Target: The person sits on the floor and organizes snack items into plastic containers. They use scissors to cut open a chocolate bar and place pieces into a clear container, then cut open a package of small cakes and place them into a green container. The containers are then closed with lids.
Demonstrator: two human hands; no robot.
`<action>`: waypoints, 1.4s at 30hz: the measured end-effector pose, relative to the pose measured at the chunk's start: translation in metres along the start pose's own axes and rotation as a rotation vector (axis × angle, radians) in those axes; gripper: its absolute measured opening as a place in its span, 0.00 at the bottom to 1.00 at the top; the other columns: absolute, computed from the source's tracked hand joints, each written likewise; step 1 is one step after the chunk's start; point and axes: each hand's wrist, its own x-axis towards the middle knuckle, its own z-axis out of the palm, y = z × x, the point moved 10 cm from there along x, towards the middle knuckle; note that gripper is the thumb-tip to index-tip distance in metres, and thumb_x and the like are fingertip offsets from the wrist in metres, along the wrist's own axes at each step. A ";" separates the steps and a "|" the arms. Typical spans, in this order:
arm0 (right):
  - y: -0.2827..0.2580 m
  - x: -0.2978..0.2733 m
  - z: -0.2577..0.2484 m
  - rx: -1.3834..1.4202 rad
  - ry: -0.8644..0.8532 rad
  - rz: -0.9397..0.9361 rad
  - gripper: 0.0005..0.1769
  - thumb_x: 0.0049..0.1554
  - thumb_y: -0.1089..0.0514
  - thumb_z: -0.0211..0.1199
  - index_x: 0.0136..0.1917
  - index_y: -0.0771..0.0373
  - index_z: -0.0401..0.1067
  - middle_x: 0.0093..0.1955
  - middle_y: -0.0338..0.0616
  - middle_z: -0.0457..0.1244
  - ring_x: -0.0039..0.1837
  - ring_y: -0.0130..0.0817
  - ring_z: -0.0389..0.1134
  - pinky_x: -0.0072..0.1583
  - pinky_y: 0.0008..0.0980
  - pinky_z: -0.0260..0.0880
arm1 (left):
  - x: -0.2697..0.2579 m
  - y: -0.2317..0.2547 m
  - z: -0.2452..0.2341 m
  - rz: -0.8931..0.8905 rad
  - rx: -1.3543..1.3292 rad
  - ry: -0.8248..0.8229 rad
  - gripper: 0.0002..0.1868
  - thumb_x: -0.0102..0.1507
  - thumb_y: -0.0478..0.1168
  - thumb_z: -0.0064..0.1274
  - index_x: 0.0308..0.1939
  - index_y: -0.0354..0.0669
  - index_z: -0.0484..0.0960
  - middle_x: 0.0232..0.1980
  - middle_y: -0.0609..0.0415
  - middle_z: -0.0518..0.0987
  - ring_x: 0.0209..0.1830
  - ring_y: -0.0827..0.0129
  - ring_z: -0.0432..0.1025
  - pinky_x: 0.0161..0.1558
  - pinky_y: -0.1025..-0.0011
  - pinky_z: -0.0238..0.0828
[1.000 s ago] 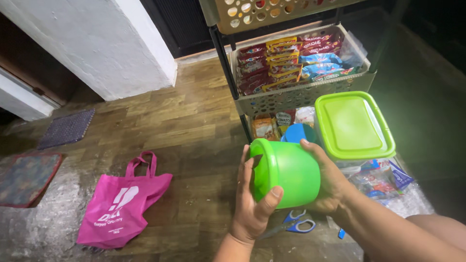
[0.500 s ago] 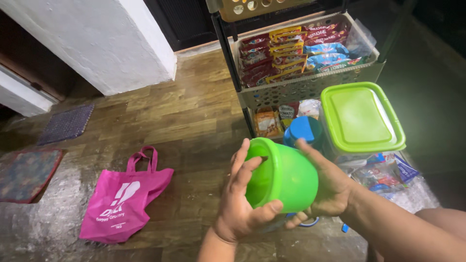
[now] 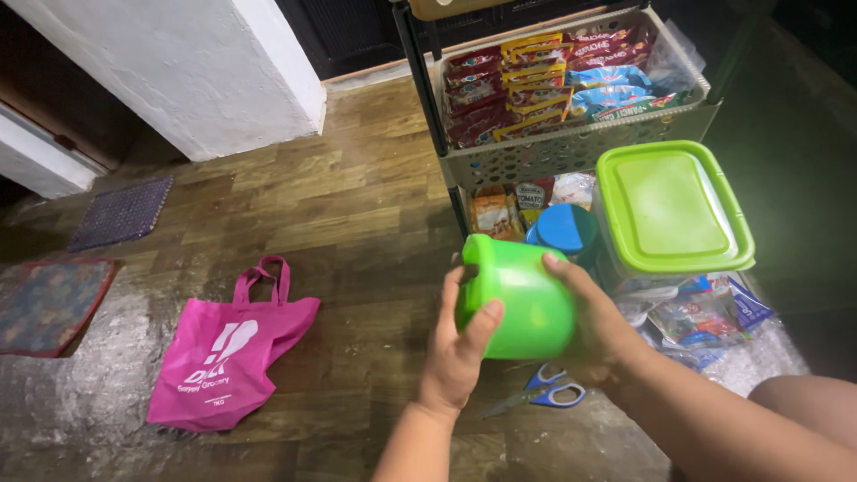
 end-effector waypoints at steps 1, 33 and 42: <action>-0.008 -0.001 0.003 -0.051 -0.040 -0.112 0.41 0.52 0.35 0.60 0.73 0.56 0.62 0.66 0.51 0.63 0.67 0.48 0.64 0.66 0.56 0.63 | 0.001 0.000 -0.003 -0.001 0.001 0.031 0.42 0.61 0.60 0.55 0.73 0.44 0.63 0.71 0.40 0.67 0.71 0.57 0.64 0.69 0.61 0.57; -0.043 -0.014 0.009 0.226 -0.063 -0.075 0.43 0.56 0.25 0.48 0.72 0.55 0.65 0.68 0.49 0.64 0.68 0.46 0.66 0.66 0.54 0.65 | -0.020 0.075 0.028 0.491 0.690 0.219 0.25 0.59 0.41 0.69 0.59 0.52 0.80 0.82 0.34 0.56 0.77 0.47 0.65 0.71 0.57 0.63; -0.220 -0.086 -0.159 -0.420 0.727 -0.832 0.39 0.61 0.35 0.56 0.78 0.59 0.64 0.68 0.51 0.62 0.67 0.75 0.54 0.68 0.67 0.58 | 0.050 0.065 0.137 0.533 0.816 0.083 0.22 0.53 0.41 0.71 0.50 0.56 0.83 0.80 0.29 0.51 0.70 0.40 0.67 0.62 0.62 0.70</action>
